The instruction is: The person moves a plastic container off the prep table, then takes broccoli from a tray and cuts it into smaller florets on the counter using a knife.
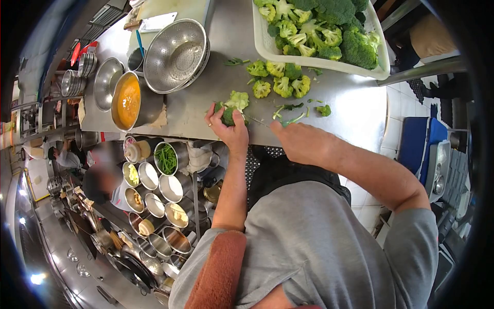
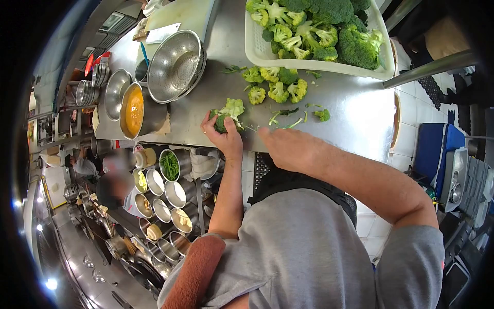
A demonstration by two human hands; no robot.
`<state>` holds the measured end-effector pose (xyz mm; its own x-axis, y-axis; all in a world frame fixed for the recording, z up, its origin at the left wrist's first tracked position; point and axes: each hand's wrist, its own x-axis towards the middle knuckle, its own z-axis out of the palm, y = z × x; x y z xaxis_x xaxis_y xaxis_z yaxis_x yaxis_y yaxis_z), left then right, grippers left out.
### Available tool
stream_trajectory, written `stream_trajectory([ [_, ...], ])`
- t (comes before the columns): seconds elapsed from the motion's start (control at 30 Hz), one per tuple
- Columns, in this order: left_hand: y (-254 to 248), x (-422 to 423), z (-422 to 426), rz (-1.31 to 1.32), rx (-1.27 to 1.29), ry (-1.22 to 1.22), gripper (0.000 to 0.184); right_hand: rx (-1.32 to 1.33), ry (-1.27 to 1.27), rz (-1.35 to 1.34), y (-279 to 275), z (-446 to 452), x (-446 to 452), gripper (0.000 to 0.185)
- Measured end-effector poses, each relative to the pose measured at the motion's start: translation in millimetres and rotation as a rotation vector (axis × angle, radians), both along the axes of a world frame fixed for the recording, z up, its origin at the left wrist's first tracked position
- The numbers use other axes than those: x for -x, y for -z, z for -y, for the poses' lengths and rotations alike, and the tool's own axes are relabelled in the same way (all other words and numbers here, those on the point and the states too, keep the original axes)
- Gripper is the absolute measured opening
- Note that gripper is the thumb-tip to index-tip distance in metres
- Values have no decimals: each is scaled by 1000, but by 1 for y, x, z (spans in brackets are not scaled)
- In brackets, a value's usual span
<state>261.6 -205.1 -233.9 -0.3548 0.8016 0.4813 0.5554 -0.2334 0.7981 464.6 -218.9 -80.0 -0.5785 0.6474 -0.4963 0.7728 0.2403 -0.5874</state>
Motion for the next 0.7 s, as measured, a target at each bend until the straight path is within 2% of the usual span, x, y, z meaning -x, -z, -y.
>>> stream_trajectory([
  [0.17,3,0,-3,-41,0,-34,36,-36,-35,48,2,-2,2,36],
  [0.33,6,1,-3,-9,-24,-52,35,-117,-9,41,38,1,13,38],
  [0.37,7,2,0,-11,-26,-49,35,-129,3,-36,49,-3,18,39],
  [0.43,7,1,-2,143,19,-56,34,-166,17,-107,60,-12,27,39],
  [0.5,4,0,-3,110,0,-71,33,-279,0,-67,66,-17,38,28],
  [0.57,2,-2,-3,75,12,-64,31,-288,-23,-59,73,-25,38,29],
  [0.63,4,1,-6,134,20,-92,31,-291,-55,-46,70,-30,33,30],
  [0.7,6,3,-6,339,-35,-48,26,-182,-34,75,66,-34,20,34],
])
